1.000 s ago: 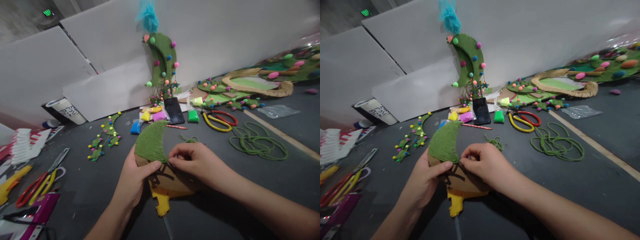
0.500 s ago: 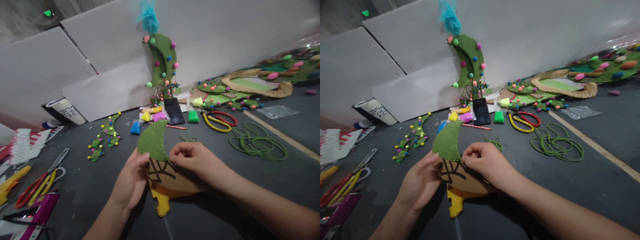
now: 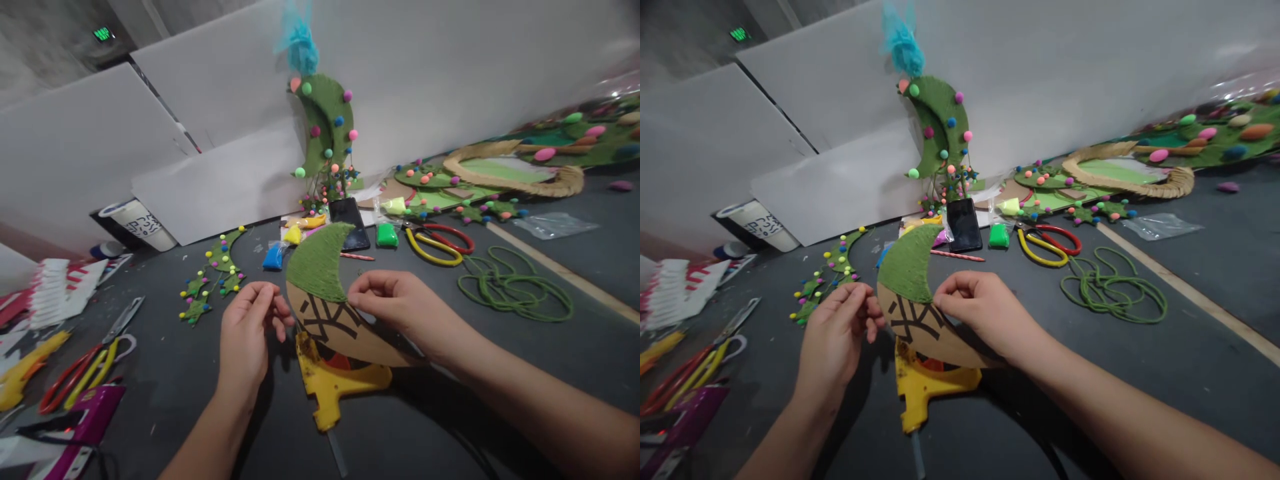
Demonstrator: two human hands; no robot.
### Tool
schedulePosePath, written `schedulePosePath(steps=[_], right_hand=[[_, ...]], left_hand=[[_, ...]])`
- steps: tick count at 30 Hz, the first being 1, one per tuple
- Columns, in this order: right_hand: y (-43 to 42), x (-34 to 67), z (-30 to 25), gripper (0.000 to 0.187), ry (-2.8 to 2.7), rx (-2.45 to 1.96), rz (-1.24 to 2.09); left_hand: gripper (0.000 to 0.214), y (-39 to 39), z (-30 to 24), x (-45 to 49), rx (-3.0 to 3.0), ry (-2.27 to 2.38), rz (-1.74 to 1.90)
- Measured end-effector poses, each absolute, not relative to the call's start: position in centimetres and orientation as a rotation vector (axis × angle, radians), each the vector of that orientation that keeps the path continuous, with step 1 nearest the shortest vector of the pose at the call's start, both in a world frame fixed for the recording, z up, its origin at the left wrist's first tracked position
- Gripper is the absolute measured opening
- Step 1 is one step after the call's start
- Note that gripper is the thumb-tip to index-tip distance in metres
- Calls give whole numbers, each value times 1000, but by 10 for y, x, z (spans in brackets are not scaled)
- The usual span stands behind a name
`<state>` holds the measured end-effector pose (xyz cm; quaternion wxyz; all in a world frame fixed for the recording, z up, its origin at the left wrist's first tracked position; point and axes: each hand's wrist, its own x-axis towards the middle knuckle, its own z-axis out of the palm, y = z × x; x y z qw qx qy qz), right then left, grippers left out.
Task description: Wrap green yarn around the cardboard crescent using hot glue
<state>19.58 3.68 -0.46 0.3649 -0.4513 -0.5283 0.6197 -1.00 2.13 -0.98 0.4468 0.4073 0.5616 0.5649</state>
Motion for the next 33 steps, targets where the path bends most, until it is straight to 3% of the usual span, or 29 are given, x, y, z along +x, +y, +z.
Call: schedulePosePath(steps=[5, 7, 9, 12, 19, 33], right_hand=[[37, 197, -4, 10, -1394, -1137, 1571], [37, 197, -4, 10, -1407, -1143, 1556], [35, 196, -5, 10, -1421, -1154, 1542], [32, 191, -9, 9, -1447, -1188, 1516], [26, 180, -11, 10, -1584, -1257, 1319], [23, 175, -13, 10, -1634, -1268, 1276]], left_hand=[[42, 21, -12, -13, 1140, 1429, 1348], [38, 21, -12, -11, 1175, 1399, 1409], [20, 19, -12, -5, 1128, 1310, 1444], [45, 12, -11, 10, 1006, 1116, 1346], [44, -2, -15, 26, 897, 1120, 1253], [42, 1, -21, 26, 916, 1199, 1280]])
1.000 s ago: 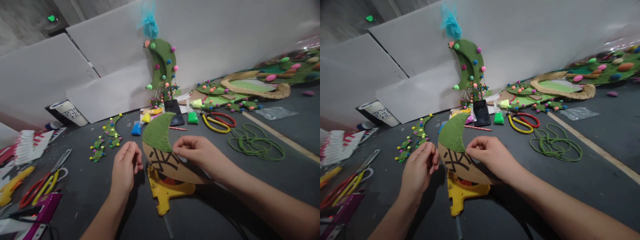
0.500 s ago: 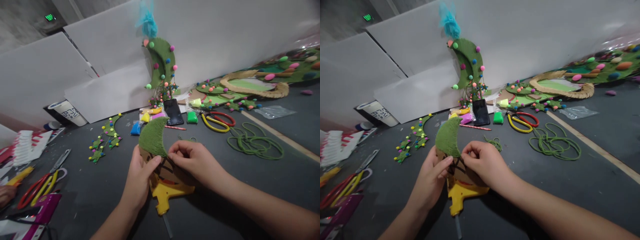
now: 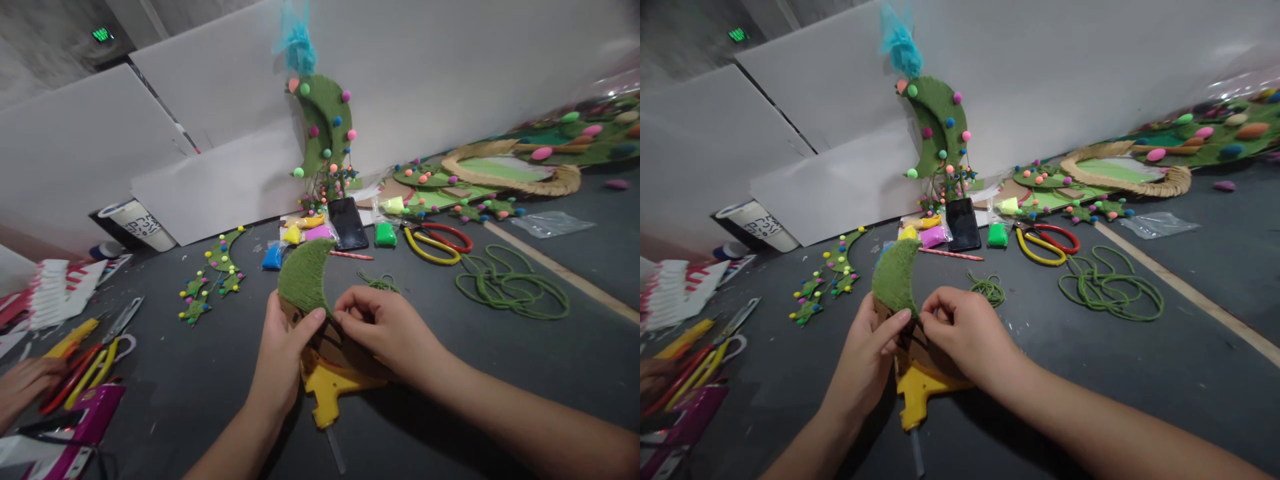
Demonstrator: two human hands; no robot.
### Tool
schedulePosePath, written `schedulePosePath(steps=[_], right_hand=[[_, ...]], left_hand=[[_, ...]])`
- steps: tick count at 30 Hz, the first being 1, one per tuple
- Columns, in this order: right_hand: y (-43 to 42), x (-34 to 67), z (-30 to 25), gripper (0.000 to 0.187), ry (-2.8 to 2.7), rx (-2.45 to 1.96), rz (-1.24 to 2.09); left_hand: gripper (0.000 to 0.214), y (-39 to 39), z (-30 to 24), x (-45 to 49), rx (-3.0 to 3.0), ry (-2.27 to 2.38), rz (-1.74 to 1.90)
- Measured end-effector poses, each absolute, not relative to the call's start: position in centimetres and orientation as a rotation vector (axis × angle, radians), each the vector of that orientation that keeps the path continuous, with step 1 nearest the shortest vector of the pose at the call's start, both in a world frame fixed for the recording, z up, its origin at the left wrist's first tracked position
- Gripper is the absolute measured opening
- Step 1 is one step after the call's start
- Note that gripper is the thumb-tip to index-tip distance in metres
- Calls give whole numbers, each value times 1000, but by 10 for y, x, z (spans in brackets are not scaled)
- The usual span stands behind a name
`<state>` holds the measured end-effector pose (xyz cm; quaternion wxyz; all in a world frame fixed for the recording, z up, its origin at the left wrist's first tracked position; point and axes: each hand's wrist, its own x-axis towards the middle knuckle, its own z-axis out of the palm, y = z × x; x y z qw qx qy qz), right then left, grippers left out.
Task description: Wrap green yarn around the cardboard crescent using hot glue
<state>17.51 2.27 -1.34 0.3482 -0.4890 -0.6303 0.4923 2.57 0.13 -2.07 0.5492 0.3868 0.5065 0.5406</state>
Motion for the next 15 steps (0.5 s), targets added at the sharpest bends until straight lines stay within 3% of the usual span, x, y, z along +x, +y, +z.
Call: schedulePosePath(steps=[15], right_hand=[[21, 176, -14, 11, -1686, -1232, 1225]], left_hand=[[43, 1, -14, 32, 911, 1245, 1355]])
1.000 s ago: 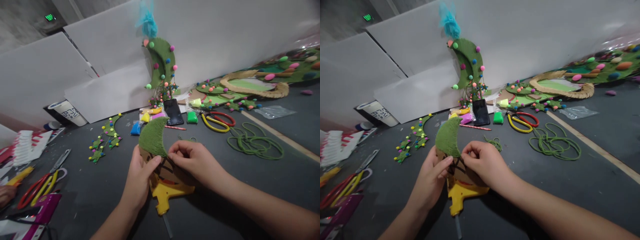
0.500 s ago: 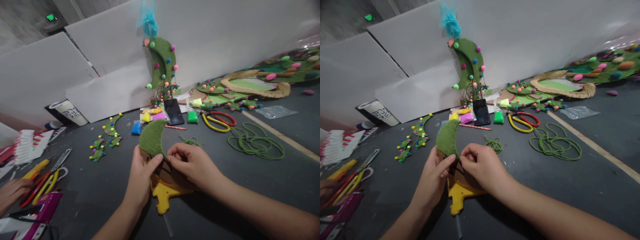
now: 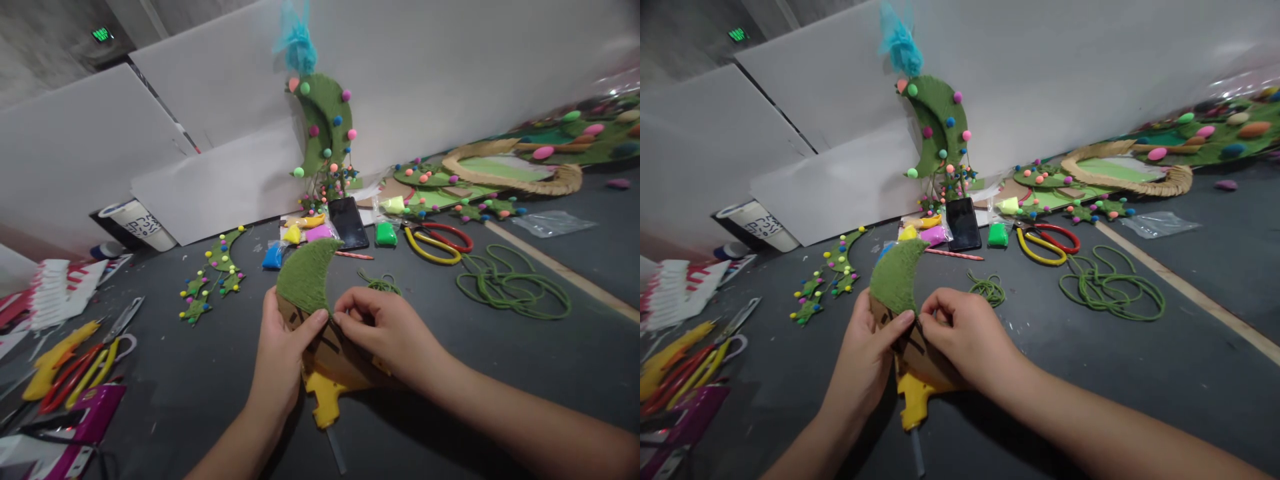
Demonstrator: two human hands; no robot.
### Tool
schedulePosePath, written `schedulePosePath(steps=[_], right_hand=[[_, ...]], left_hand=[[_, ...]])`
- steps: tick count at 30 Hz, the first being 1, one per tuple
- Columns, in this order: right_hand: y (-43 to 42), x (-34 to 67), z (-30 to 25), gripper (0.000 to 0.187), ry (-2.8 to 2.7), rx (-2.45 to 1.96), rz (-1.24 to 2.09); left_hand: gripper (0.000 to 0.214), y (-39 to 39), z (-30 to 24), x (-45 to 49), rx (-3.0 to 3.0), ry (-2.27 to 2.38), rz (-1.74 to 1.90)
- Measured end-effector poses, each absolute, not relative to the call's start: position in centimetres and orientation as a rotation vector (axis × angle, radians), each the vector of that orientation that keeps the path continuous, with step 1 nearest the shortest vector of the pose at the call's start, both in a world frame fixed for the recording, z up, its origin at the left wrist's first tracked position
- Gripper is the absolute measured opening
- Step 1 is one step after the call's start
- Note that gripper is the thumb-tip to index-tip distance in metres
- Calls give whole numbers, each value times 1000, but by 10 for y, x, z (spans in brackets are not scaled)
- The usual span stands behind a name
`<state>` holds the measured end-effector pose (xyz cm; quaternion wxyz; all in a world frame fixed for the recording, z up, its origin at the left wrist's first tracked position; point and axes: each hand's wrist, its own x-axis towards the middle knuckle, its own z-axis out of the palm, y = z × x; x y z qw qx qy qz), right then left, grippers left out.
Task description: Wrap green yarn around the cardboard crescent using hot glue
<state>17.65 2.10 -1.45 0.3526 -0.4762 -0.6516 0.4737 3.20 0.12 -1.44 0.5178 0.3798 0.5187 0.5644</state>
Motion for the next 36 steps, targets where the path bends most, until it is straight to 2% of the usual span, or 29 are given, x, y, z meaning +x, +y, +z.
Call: schedulePosePath(steps=[8, 19, 27, 30, 33, 36], right_hand=[[21, 177, -12, 11, -1650, -1241, 1261], [26, 178, -14, 8, -1406, -1171, 1581], [30, 180, -12, 9, -1380, -1181, 1592], [29, 181, -12, 9, -1360, -1176, 1600], [28, 182, -12, 8, -1355, -1178, 1580], [28, 182, -12, 9, -1394, -1179, 1557]], left_hand=[[42, 0, -14, 33, 943, 1285, 1337], [42, 0, -12, 31, 914, 1252, 1345], [27, 2, -10, 23, 841, 1142, 1320], [31, 3, -9, 21, 856, 1091, 1284], [48, 2, -11, 22, 889, 1074, 1243], [53, 1, -13, 25, 873, 1103, 1268]])
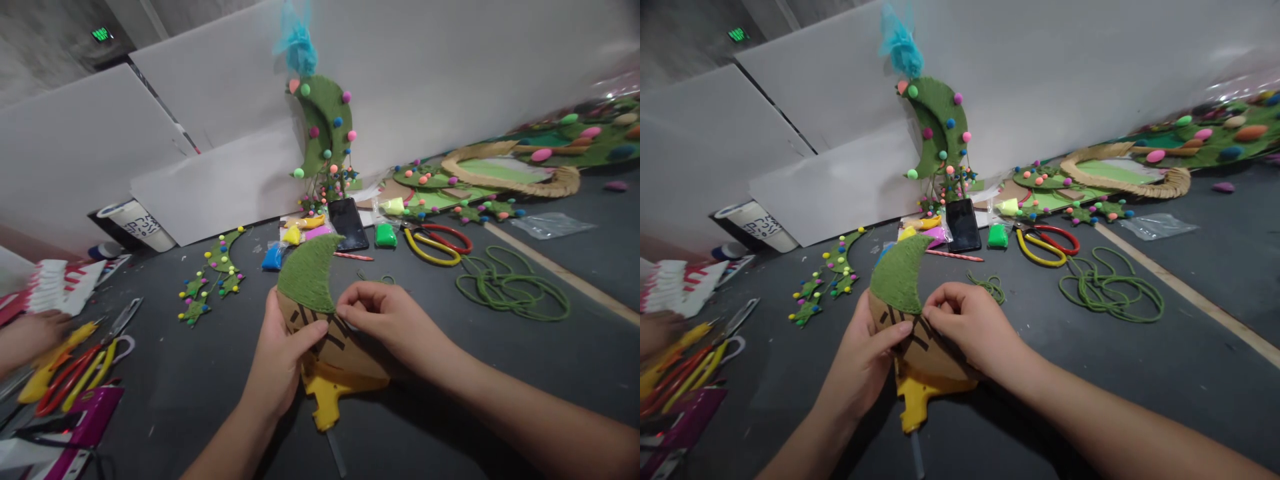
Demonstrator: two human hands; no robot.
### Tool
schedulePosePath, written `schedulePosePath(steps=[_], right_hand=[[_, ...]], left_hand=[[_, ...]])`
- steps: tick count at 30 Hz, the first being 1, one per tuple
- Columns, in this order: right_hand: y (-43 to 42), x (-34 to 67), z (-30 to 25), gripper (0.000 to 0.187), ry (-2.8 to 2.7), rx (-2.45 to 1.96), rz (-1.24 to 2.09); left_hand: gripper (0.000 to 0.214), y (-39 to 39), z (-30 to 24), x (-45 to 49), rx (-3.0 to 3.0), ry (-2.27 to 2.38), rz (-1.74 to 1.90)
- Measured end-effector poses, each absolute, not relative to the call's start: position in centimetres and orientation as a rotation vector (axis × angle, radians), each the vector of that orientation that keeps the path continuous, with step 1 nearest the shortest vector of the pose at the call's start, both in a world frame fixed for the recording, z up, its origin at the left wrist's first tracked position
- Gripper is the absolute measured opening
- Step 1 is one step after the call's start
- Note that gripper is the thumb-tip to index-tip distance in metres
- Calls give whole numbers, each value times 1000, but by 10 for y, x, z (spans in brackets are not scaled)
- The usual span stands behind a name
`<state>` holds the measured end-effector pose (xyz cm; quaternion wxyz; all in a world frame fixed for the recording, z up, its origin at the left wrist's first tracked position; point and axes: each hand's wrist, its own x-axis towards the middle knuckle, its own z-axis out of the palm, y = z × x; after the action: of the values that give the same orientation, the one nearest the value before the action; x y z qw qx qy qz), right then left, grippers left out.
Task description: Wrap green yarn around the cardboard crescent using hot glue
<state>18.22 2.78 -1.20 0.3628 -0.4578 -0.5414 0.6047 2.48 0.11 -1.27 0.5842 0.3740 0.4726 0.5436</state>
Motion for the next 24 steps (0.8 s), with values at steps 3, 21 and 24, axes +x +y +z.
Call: schedulePosePath(steps=[3, 21, 24], right_hand=[[28, 182, -13, 10, -1419, -1164, 1571], [30, 183, -13, 13, -1478, -1048, 1612], [30, 183, -10, 12, -1482, -1017, 1635]], left_hand=[[52, 1, -11, 26, 860, 1131, 1284], [49, 1, -11, 27, 893, 1166, 1333], [48, 2, -10, 26, 862, 1159, 1313]])
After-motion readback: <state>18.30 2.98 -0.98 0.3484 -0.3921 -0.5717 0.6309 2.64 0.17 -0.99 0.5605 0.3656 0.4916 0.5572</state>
